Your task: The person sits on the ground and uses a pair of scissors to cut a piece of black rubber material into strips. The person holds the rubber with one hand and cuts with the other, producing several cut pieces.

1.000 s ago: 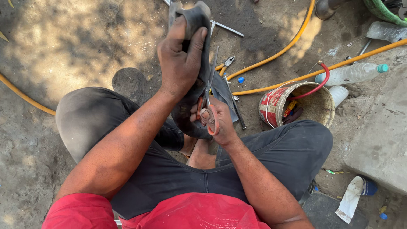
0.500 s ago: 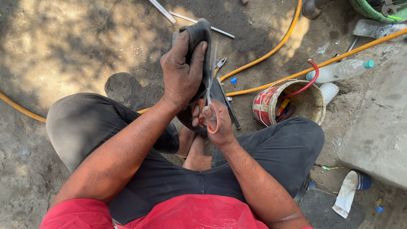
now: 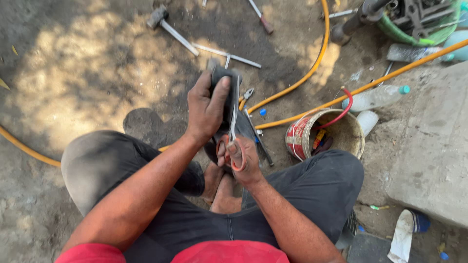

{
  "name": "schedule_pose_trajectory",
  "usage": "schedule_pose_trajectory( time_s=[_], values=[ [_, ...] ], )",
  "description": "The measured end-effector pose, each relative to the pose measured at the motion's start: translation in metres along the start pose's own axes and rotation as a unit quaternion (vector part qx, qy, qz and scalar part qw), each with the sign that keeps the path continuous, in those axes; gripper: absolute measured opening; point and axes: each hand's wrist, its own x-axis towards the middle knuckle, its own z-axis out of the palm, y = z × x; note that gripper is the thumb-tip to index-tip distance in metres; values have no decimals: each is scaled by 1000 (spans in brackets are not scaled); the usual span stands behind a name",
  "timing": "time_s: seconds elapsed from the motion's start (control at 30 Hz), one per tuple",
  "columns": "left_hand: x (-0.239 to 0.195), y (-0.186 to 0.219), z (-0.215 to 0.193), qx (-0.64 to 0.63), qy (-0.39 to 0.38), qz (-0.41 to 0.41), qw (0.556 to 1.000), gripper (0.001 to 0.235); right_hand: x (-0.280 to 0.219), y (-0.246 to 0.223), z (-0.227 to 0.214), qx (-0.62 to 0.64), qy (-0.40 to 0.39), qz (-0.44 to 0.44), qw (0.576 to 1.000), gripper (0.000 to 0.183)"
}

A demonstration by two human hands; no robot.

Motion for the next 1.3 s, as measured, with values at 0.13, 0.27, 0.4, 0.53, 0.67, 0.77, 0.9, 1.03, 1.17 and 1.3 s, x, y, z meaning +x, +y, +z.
schedule_pose_trajectory(
  time_s=[0.13, 0.27, 0.4, 0.53, 0.67, 0.77, 0.9, 1.03, 1.17, 1.3],
  values=[
    [20, 13, -11, -385, -71, -277, 877, 80, 7, -18, -7, -55, -60, -23, 996, 51],
    [48, 23, -36, -319, -145, -344, 871, 89, 8, -27, -10, -84, -130, -24, 988, 40],
    [67, 18, -73, -386, -249, -248, 853, 69, 8, -23, -4, -199, -188, -32, 961, 38],
    [64, 15, -78, -253, -284, -257, 888, 64, 6, -24, -5, -291, -203, -79, 932, 36],
    [84, 23, -72, 133, -411, -259, 864, 83, 14, -22, -2, -238, -202, 97, 945, 39],
    [96, 17, -52, 341, -454, -355, 743, 92, 12, -14, 0, -320, -163, 121, 925, 46],
    [77, 0, -24, 579, -548, -244, 552, 96, 11, 1, 15, -446, -187, 96, 870, 49],
    [59, -14, -3, 479, -569, -297, 599, 62, 5, 5, 13, -474, -189, 96, 854, 49],
    [69, 10, -9, 289, -535, -273, 745, 36, 3, -4, -1, -457, -161, 72, 872, 41],
    [94, 56, -51, 67, -257, -13, 964, 33, 22, -21, -14, -260, -95, 58, 959, 37]
  ],
)
